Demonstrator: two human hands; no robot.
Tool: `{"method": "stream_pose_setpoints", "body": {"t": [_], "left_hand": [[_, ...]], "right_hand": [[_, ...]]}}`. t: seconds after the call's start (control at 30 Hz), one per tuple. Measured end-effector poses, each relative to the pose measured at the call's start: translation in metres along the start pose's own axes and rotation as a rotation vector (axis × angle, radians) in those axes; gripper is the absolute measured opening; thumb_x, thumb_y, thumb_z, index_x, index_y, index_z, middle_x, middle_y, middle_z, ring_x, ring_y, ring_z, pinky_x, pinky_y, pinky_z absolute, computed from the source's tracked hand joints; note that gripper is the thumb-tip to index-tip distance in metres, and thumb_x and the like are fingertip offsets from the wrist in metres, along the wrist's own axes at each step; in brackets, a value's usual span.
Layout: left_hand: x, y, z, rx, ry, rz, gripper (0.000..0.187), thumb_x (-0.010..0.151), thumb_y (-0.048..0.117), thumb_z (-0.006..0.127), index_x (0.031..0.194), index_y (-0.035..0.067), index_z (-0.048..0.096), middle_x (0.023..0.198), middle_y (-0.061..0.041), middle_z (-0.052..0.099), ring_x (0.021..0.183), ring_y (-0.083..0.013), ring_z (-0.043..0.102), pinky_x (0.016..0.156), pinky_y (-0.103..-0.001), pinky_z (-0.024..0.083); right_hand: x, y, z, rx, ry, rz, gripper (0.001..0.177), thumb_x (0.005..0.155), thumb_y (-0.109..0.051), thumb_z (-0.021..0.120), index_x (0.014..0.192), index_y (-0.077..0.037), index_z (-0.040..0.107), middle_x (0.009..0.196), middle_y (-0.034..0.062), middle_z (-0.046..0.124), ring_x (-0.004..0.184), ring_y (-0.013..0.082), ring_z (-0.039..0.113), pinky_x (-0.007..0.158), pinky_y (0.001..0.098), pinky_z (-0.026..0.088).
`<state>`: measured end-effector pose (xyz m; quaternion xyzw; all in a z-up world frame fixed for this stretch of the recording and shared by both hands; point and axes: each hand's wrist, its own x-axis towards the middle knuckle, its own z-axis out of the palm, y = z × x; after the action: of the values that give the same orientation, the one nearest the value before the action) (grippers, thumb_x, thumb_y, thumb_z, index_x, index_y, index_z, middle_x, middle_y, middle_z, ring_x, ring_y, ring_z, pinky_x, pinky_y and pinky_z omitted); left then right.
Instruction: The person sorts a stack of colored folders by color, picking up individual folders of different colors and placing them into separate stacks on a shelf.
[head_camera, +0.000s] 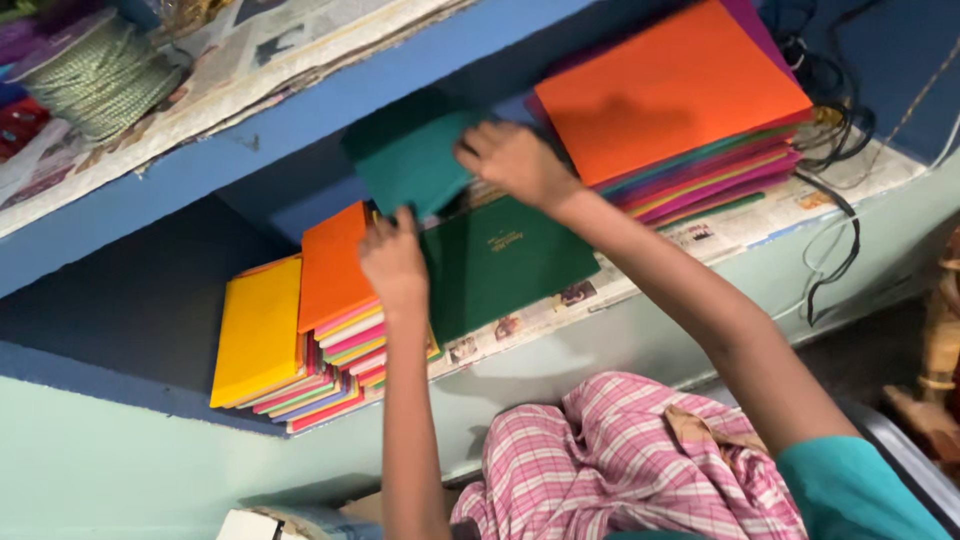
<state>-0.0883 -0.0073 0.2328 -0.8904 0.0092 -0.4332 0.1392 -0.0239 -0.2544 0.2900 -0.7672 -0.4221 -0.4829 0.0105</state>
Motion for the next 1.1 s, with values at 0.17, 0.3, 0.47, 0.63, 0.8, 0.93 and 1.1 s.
{"method": "stream_pose_setpoints", "body": {"t": [0.17,0.3,0.47,0.63,0.8,0.93,1.1], "left_hand": [[-0.11,0.05,0.092,0.118,-0.252,0.168,0.026,0.086,0.019,0.057,0.107,0.016,0.071,0.097,-0.008,0.073,0.095,-0.023,0.07,0.094,-0.039,0.05],[-0.153,0.062,0.154,0.043,-0.569,0.037,0.022,0.098,0.015,0.054,0.109,0.017,0.072,0.099,-0.008,0.074,0.093,-0.0255,0.07,0.085,-0.04,0.05],[-0.148,0.055,0.161,0.218,-0.485,0.075,0.02,0.095,0.016,0.055,0.104,0.015,0.073,0.098,-0.006,0.073,0.095,-0.0216,0.069,0.086,-0.038,0.05],[-0.153,0.042,0.139,0.268,-0.386,0.149,0.017,0.094,0.017,0.057,0.099,0.015,0.073,0.1,-0.007,0.073,0.097,-0.0219,0.069,0.091,-0.036,0.05],[-0.165,0.047,0.122,0.186,-0.545,0.185,0.023,0.089,0.016,0.058,0.104,0.008,0.073,0.099,-0.009,0.073,0.094,-0.0223,0.068,0.088,-0.037,0.05],[-0.175,0.056,0.106,0.248,-0.446,0.237,0.026,0.087,0.018,0.058,0.105,0.007,0.073,0.1,-0.01,0.073,0.088,-0.0213,0.068,0.079,-0.039,0.052],[-0.183,0.058,0.082,0.271,-0.437,0.166,0.032,0.093,0.012,0.056,0.119,0.0,0.07,0.105,-0.01,0.073,0.092,-0.0201,0.068,0.08,-0.032,0.051]], "right_hand": [[-0.109,-0.042,0.073,-0.142,-0.2,0.121,0.02,0.083,-0.018,0.059,0.098,-0.01,0.068,0.098,0.008,0.064,0.103,0.0255,0.059,0.094,0.0391,0.047],[-0.176,-0.047,0.088,-0.057,-0.227,0.302,0.015,0.085,-0.017,0.058,0.094,-0.008,0.068,0.102,0.0101,0.065,0.107,0.0271,0.059,0.093,0.0415,0.046],[-0.175,-0.043,0.087,-0.063,-0.14,0.149,0.015,0.08,-0.017,0.057,0.089,-0.009,0.065,0.103,0.0095,0.067,0.106,0.0253,0.062,0.097,0.039,0.048],[-0.179,-0.063,0.081,0.045,-0.255,0.108,0.013,0.085,-0.014,0.059,0.093,-0.008,0.067,0.093,0.0085,0.067,0.093,0.0252,0.063,0.087,0.0379,0.047],[-0.204,-0.062,0.081,0.098,-0.481,0.105,0.025,0.082,-0.015,0.059,0.106,-0.011,0.066,0.105,0.0086,0.067,0.104,0.0265,0.061,0.093,0.0404,0.046],[-0.223,-0.059,0.08,0.177,-0.452,0.137,0.035,0.083,-0.013,0.058,0.117,-0.009,0.065,0.113,0.0091,0.067,0.11,0.0274,0.059,0.095,0.0428,0.045],[-0.237,-0.058,0.078,0.292,-0.409,0.214,0.045,0.087,-0.011,0.057,0.132,-0.008,0.063,0.133,0.014,0.065,0.129,0.0332,0.056,0.108,0.0467,0.043]]}}
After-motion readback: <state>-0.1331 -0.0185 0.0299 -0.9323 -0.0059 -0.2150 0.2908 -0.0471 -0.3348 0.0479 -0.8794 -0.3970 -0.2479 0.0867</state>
